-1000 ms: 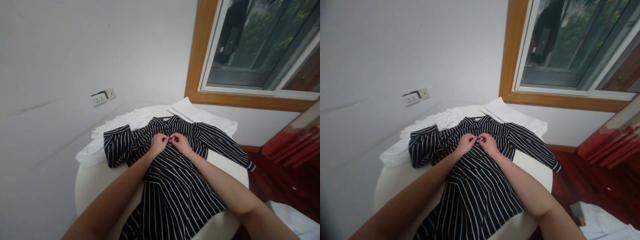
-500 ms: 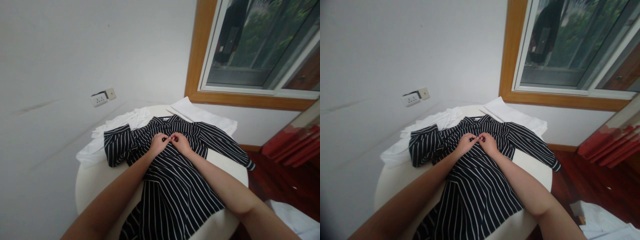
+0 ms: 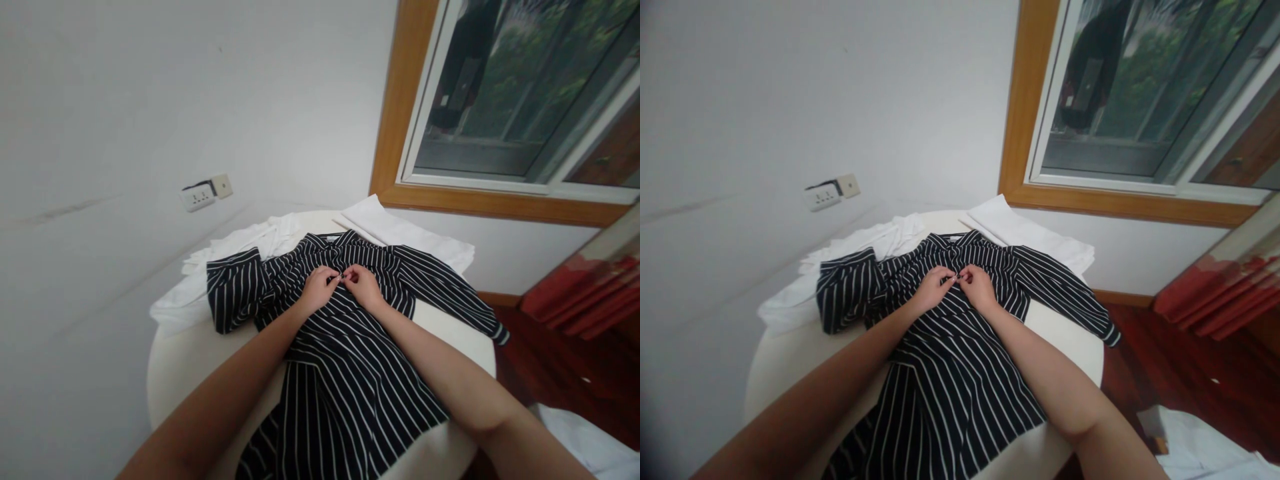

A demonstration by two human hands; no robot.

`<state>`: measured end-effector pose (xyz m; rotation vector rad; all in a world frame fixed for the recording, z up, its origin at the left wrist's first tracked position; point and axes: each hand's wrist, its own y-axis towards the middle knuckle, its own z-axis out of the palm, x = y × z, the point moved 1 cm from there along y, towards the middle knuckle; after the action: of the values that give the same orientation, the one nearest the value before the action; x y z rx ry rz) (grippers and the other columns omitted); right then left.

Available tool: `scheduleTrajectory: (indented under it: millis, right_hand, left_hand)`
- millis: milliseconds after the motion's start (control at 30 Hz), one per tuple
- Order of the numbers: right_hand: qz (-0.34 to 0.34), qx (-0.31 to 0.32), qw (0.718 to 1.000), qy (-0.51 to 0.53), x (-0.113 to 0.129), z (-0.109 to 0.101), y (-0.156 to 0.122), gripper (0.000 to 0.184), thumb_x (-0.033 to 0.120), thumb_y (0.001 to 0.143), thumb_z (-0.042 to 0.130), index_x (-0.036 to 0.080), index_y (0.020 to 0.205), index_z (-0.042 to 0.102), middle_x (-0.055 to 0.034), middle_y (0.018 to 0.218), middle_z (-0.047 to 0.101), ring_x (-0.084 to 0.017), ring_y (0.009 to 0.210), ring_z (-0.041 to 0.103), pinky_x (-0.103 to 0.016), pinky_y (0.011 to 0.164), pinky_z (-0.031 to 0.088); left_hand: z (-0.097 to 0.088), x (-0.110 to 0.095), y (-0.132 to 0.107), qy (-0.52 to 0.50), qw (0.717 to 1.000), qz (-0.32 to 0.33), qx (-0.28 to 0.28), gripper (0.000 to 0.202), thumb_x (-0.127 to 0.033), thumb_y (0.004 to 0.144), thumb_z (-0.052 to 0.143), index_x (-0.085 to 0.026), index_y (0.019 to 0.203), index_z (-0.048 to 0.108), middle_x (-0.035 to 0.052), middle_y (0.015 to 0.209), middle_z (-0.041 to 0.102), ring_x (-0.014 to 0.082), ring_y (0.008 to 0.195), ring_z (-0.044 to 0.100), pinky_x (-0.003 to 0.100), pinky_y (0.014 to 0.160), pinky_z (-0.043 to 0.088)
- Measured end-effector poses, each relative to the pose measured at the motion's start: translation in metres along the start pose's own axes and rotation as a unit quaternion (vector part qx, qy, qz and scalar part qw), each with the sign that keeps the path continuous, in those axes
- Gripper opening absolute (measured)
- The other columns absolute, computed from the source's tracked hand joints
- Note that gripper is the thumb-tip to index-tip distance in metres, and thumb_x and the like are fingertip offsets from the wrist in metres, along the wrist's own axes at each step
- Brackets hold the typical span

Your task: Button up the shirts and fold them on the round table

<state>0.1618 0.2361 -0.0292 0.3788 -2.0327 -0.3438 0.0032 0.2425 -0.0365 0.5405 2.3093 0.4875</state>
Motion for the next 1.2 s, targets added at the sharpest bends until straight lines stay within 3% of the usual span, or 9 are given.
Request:
scheduleTrajectory:
  millis: [500, 767, 1200]
  right_hand:
    - [0.019, 0.031, 0.998, 0.051, -0.004, -0.002, -0.001, 0.012, 0.012, 0.074, 0.056, 0.018, 0.081, 0.063, 0.0004, 0.076, 0.067, -0.012, 0.071, 0.063, -0.026, 0.074, 0.05]
    - [0.014, 0.059, 0.995, 0.085, -0.01, -0.004, 0.001, 0.013, 0.021, 0.078, 0.061, 0.019, 0.088, 0.07, -0.0029, 0.09, 0.072, -0.015, 0.081, 0.066, -0.03, 0.081, 0.05]
    - [0.043, 0.069, 0.991, 0.111, -0.011, -0.009, 0.004, 0.015, 0.027, 0.076, 0.062, 0.018, 0.085, 0.069, -0.0004, 0.079, 0.069, -0.013, 0.074, 0.061, -0.027, 0.075, 0.048]
  left_hand:
    - [0.0, -0.004, -0.001, 0.026, 1.0, 0.017, 0.003, 0.013, -0.02, 0.086, 0.052, -0.019, 0.085, 0.065, 0.0056, 0.092, 0.063, 0.0199, 0.093, 0.058, 0.039, 0.092, 0.045]
    - [0.001, -0.003, -0.004, 0.041, 0.999, 0.002, -0.018, 0.017, -0.017, 0.088, 0.045, -0.019, 0.087, 0.061, 0.0059, 0.093, 0.058, 0.0201, 0.093, 0.055, 0.04, 0.092, 0.044]
    - [-0.008, -0.015, -0.007, 0.039, 0.997, 0.056, -0.02, 0.014, -0.016, 0.088, 0.046, -0.019, 0.092, 0.059, 0.0061, 0.098, 0.056, 0.0199, 0.098, 0.053, 0.038, 0.094, 0.044]
